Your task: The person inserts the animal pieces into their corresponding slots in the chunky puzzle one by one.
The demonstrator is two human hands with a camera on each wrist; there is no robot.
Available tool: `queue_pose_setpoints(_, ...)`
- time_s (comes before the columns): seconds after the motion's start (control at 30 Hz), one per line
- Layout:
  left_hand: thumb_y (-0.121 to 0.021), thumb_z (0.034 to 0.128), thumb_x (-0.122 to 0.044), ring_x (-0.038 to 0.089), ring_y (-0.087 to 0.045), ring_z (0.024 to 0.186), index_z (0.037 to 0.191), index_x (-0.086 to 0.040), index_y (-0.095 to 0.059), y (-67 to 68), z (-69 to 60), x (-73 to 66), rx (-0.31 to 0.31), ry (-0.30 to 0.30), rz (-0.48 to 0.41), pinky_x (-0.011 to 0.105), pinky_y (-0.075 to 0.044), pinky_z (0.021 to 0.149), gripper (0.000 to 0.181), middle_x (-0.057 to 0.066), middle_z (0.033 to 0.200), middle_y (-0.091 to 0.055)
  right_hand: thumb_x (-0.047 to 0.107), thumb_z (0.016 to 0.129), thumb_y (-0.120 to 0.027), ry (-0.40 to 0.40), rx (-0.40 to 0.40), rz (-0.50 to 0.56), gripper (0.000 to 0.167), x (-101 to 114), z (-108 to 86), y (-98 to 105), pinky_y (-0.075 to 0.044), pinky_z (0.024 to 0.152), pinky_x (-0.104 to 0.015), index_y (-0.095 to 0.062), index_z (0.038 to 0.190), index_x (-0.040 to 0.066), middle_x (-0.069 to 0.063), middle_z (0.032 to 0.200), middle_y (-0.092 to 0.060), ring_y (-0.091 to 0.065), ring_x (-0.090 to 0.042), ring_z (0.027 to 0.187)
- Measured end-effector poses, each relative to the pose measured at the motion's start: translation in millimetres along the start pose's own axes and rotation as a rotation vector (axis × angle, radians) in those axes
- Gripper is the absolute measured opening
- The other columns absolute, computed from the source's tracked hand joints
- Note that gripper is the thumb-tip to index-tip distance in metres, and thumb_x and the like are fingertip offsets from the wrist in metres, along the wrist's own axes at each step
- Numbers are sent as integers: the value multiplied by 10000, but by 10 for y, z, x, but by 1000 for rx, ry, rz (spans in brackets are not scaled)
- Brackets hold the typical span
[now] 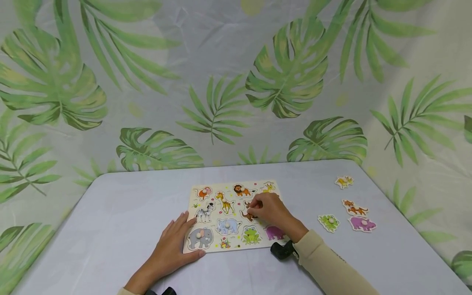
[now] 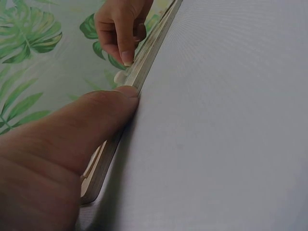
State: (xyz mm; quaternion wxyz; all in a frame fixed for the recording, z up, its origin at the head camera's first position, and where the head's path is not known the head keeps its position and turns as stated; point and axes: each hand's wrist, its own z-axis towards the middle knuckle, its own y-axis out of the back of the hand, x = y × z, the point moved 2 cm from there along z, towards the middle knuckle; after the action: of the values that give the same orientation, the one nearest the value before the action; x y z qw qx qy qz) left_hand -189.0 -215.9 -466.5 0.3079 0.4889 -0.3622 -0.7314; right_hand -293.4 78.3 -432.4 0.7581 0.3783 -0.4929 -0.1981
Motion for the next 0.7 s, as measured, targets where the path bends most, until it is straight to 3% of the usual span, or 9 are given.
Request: queue_pose_setpoints(0.7, -735, 713, -629, 347, -268, 1418, 1414, -100, -476, -2, 3, -10, -26, -22, -4, 527, -165, 1131, 916, 173, 1524, -335, 217, 798, -794, 15, 20, 13, 109, -41, -9, 48, -457, 581, -241, -694, 765, 194, 102, 695, -583, -512, -77, 631)
